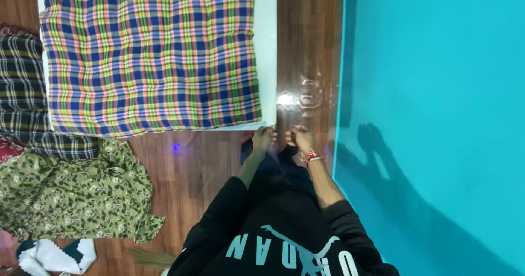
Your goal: The person picks up blankets from the floor, spreads them onto a bed, and folds them one by one.
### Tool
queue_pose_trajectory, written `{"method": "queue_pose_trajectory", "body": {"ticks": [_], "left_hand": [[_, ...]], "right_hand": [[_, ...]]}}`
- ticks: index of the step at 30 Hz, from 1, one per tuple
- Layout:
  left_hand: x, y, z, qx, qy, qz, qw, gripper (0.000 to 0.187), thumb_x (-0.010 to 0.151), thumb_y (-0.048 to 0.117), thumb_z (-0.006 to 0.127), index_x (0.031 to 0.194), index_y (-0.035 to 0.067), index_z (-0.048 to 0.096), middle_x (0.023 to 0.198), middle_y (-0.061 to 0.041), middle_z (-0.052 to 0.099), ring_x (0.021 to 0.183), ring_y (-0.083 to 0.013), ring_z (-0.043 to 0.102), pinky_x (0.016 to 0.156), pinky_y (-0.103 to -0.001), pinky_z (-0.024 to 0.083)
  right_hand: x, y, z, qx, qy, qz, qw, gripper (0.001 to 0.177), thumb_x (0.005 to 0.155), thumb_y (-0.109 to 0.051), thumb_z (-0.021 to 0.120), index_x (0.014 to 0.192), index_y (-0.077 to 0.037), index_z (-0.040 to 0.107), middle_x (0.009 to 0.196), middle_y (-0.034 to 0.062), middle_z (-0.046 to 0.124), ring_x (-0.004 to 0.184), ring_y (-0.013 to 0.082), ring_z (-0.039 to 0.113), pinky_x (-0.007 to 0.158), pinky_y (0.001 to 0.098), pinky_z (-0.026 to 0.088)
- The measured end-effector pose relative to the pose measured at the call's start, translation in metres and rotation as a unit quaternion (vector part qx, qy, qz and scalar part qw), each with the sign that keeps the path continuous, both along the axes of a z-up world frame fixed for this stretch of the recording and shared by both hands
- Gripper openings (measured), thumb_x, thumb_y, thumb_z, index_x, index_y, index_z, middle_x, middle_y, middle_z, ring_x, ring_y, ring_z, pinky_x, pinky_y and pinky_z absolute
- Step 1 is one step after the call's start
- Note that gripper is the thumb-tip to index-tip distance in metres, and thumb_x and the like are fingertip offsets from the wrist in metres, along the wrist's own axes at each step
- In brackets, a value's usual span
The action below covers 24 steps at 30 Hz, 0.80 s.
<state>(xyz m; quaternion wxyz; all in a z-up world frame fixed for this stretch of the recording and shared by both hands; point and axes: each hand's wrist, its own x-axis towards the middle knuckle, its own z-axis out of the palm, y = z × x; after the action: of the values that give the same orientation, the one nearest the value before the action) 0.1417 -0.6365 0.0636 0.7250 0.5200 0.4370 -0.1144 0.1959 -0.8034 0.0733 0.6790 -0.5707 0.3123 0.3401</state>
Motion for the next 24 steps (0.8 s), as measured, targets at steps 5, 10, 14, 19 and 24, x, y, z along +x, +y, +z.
{"method": "queue_pose_trajectory", "body": {"ticks": [5, 10, 14, 19, 24], "left_hand": [[0.037, -0.036, 0.014, -0.059, -0.01, -0.046, 0.997, 0.028, 0.099, 0.023, 0.067, 0.114, -0.001, 0.066, 0.086, -0.009, 0.072, 0.069, -0.0151, 0.067, 0.061, -0.03, 0.057], [0.076, -0.042, 0.023, -0.06, -0.015, -0.031, 0.998, 0.027, 0.1, 0.023, 0.066, 0.114, 0.0, 0.067, 0.087, -0.009, 0.072, 0.071, -0.0158, 0.067, 0.063, -0.031, 0.057], [0.144, -0.054, 0.019, -0.076, -0.026, -0.016, 0.997, 0.026, 0.101, 0.022, 0.065, 0.114, 0.0, 0.067, 0.088, -0.009, 0.072, 0.072, -0.0165, 0.068, 0.064, -0.031, 0.057], [0.276, -0.05, 0.012, -0.079, -0.051, -0.001, 0.996, 0.025, 0.102, 0.022, 0.064, 0.113, 0.0, 0.068, 0.09, -0.01, 0.072, 0.074, -0.0174, 0.068, 0.066, -0.032, 0.057], [0.418, -0.022, 0.028, -0.083, -0.082, 0.013, 0.993, 0.025, 0.103, 0.022, 0.063, 0.113, 0.0, 0.069, 0.091, -0.01, 0.072, 0.076, -0.0182, 0.068, 0.068, -0.033, 0.057]], "right_hand": [[0.022, -0.055, 0.018, -0.017, -0.014, -0.018, 1.0, 0.01, 0.098, -0.013, 0.062, 0.105, -0.006, 0.063, 0.084, 0.0117, 0.073, 0.06, 0.0182, 0.068, 0.047, 0.0315, 0.051], [0.064, -0.078, 0.031, -0.041, 0.055, 0.056, 0.996, 0.017, 0.098, -0.018, 0.062, 0.112, -0.008, 0.062, 0.091, 0.0116, 0.073, 0.063, 0.0192, 0.067, 0.053, 0.0335, 0.056], [0.131, -0.098, 0.035, -0.09, 0.066, 0.081, 0.99, 0.028, 0.097, -0.018, 0.058, 0.122, -0.005, 0.064, 0.096, 0.0115, 0.077, 0.068, 0.0192, 0.074, 0.058, 0.0337, 0.059], [0.287, -0.08, 0.03, -0.117, 0.045, 0.072, 0.99, 0.025, 0.097, -0.014, 0.063, 0.113, 0.004, 0.069, 0.087, 0.0141, 0.075, 0.061, 0.0204, 0.066, 0.053, 0.0354, 0.056], [0.452, -0.025, 0.047, -0.124, -0.041, 0.155, 0.979, 0.02, 0.098, -0.02, 0.063, 0.103, -0.003, 0.071, 0.084, 0.0097, 0.074, 0.061, 0.018, 0.068, 0.053, 0.0322, 0.056]]}}
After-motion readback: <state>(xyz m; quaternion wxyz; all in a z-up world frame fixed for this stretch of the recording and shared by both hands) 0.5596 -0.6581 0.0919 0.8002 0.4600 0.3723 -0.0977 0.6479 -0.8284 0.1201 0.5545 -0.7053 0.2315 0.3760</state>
